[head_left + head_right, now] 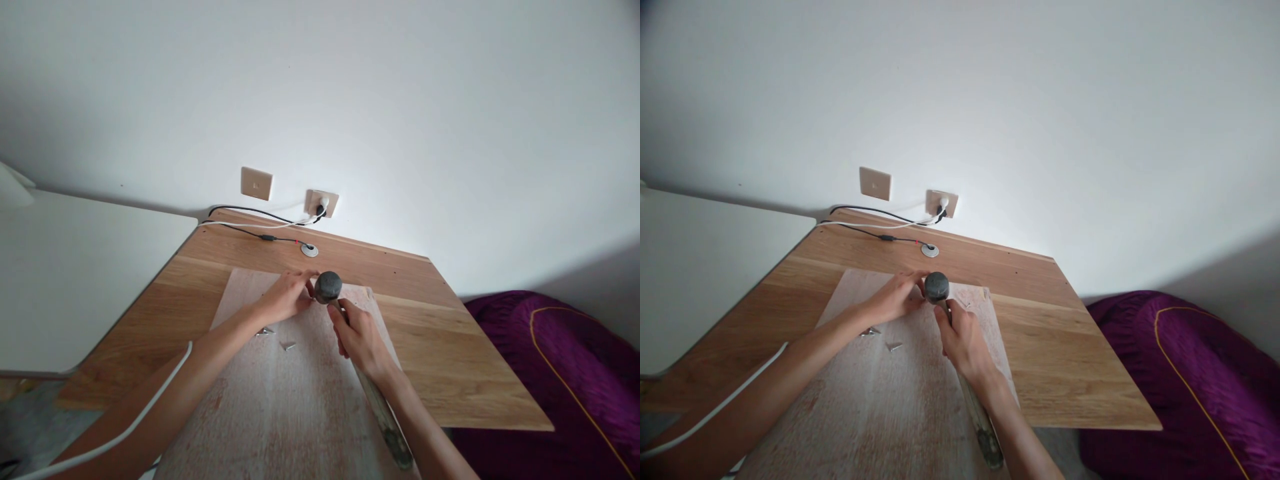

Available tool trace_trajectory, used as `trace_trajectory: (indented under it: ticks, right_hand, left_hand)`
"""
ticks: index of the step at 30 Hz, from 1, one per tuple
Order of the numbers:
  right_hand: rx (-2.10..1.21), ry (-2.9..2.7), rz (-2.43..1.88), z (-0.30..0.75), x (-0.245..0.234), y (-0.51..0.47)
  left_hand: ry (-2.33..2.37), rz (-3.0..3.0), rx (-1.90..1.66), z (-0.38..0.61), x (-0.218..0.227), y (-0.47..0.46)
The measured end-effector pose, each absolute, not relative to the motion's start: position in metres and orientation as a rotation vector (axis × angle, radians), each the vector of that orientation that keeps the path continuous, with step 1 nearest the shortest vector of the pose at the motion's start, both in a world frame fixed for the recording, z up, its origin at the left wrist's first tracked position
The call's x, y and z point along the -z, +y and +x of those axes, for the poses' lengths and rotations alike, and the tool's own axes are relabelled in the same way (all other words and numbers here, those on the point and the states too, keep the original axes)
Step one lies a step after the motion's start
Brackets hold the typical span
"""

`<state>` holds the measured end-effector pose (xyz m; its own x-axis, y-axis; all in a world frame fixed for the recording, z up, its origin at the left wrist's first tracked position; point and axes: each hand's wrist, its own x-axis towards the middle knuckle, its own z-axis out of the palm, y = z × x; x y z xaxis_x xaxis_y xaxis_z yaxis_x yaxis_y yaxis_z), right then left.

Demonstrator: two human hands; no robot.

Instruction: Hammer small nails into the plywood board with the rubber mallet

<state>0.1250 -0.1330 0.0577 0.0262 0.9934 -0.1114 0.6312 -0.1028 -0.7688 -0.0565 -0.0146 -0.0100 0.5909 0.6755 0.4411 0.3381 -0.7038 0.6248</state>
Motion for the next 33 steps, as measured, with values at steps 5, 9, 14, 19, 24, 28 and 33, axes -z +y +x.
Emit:
trace_trajectory:
  ticks: [5,9,14,19,24,28,33]
  right_hand:
    - [-0.884,-1.650,-1.783,0.126,-0.055,-0.135]
    - [-0.866,-1.660,-1.786,0.124,-0.056,-0.138]
    - [-0.830,-1.676,-1.792,0.120,-0.061,-0.143]
    - [-0.881,-1.690,-1.805,0.118,-0.065,-0.137]
    - [-0.888,-1.580,-1.772,0.123,-0.059,-0.150]
    - [-0.995,-1.509,-1.790,0.131,-0.045,-0.183]
    - [-1.014,-1.436,-1.804,0.138,-0.025,-0.208]
  left_hand:
    - [0.768,2.313,-0.961,-0.055,0.016,-0.010]
    - [0.732,2.312,-0.993,-0.054,0.019,-0.008]
    - [0.725,2.298,-1.014,-0.056,0.019,-0.008]
    - [0.730,2.262,-0.983,-0.056,0.017,-0.009]
    - [0.769,2.262,-0.947,-0.056,0.016,-0.012]
    - [0.829,2.286,-0.915,-0.056,0.014,-0.015]
    - [0.841,2.313,-0.907,-0.056,0.004,-0.018]
